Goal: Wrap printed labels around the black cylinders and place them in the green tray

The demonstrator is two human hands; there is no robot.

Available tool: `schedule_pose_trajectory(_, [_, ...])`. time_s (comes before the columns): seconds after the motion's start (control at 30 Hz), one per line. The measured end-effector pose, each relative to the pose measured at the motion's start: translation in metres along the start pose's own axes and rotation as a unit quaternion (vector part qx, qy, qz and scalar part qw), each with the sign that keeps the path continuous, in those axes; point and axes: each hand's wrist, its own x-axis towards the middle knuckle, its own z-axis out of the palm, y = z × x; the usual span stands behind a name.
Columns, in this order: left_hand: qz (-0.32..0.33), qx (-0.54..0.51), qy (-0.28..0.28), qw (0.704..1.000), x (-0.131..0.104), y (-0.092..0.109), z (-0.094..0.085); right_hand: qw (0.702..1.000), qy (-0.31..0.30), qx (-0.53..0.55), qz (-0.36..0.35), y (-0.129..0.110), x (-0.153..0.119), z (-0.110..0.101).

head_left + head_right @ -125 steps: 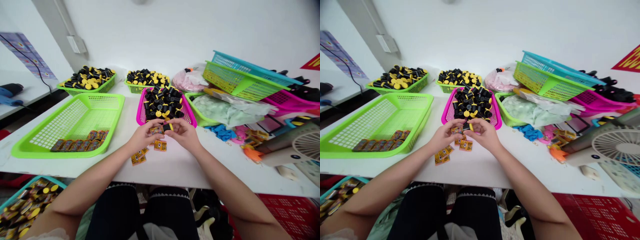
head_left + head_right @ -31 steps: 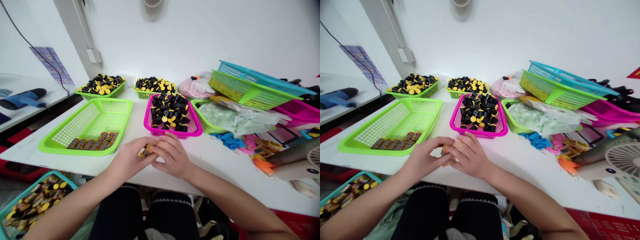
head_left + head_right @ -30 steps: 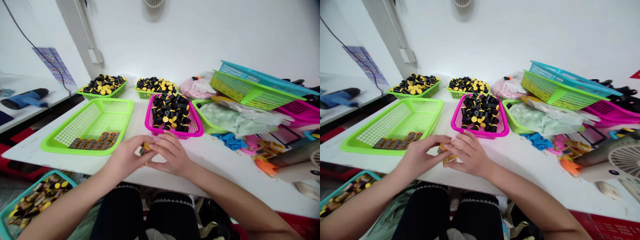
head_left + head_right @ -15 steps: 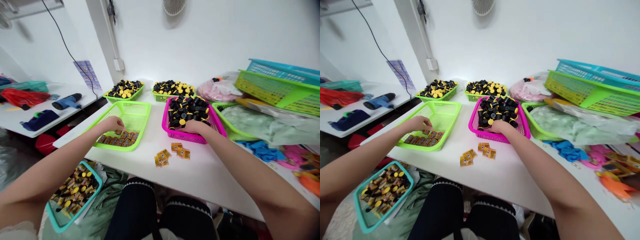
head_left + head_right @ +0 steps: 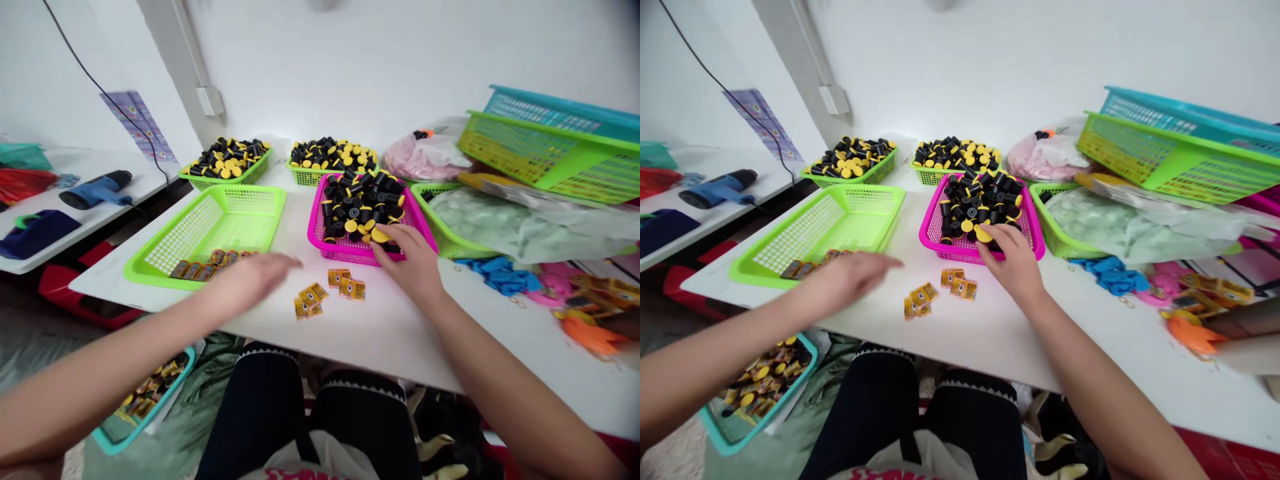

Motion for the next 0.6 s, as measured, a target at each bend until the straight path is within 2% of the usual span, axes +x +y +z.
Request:
schedule_pose_trajectory(0.03, [0.035,0.005,-0.03,0.999,-0.001,0.019,0.015,1.0,-0.003,0.002,-0.017,0.001,-0.005,0.002])
schedule_pose_trajectory(0.1, [0.047,0.057,-0.074,0.994,-0.004,0.047,0.044,0.999,-0.011,0.008,-0.038,0.004,-0.01,0.004])
schedule_pose_trajectory(0.17, [0.052,0.11,-0.11,0.986,-0.008,0.059,0.068,0.999,-0.007,0.008,-0.046,0.007,-0.01,0.005])
schedule_pose_trajectory(0.23, [0.084,0.149,-0.123,0.978,-0.014,0.061,0.081,0.999,0.0,0.014,-0.049,0.008,-0.009,0.004])
schedule_pose_trajectory(0.37, [0.184,0.193,-0.059,0.962,-0.026,0.056,0.082,0.998,-0.002,0.035,-0.046,0.008,-0.008,0.002])
schedule_pose_trajectory(0.43, [0.201,0.183,-0.053,0.961,-0.025,0.054,0.075,0.998,-0.008,0.032,-0.045,0.008,-0.009,0.002])
schedule_pose_trajectory(0.5, [0.165,0.144,-0.083,0.972,-0.021,0.053,0.068,0.998,-0.007,0.029,-0.052,0.009,-0.009,0.003])
schedule_pose_trajectory(0.6, [0.068,0.041,-0.135,0.988,-0.012,0.052,0.057,0.998,0.003,0.03,-0.049,0.01,-0.008,0.002])
